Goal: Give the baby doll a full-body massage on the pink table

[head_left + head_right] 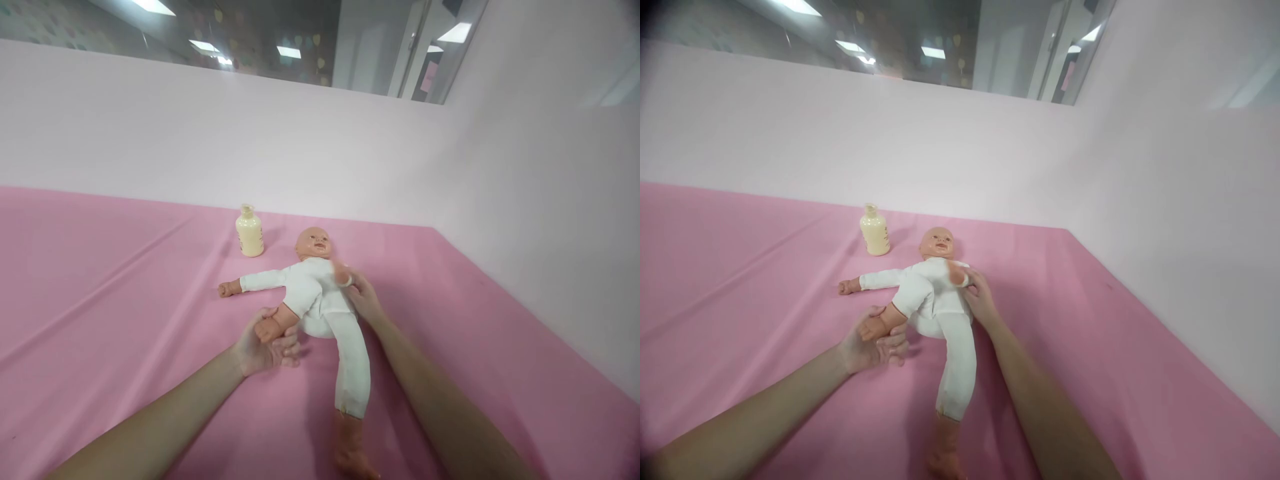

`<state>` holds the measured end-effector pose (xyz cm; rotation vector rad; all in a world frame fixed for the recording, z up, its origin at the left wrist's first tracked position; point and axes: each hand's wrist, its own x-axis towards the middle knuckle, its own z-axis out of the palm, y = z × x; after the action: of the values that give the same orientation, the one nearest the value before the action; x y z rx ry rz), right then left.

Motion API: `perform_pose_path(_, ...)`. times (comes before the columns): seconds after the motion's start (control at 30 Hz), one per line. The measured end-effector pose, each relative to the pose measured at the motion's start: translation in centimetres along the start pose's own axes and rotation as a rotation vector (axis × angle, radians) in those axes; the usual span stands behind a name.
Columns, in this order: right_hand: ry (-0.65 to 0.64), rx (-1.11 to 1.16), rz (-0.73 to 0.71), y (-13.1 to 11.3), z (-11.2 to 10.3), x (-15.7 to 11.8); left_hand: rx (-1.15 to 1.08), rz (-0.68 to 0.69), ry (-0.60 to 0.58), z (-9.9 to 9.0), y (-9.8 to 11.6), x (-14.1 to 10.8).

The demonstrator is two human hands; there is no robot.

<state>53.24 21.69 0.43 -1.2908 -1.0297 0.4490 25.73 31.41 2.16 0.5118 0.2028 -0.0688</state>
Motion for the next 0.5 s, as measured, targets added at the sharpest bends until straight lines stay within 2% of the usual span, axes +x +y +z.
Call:
perform_pose_path(0.1, -0.101, -0.169, -0.053, -0.37, 0.01, -0.2, -0.057, -0.002, 0.041, 0.05, 0.23, 0.34)
perform_pose_path(0.27, -0.108, -0.186, -0.065, -0.52, -0.26, -0.04, -0.022, -0.023, 0.105, -0.33, 0.02, 0.57)
perform_pose_path(0.43, -0.103, -0.192, -0.065, -0.64, -0.12, -0.13, -0.01, -0.01, 0.052, -0.21, -0.01, 0.42)
perform_pose_path(0.5, -0.079, -0.121, -0.024, -0.64, 0.06, -0.23, 0.026, -0.011, 0.0, -0.35, -0.24, 0.27)
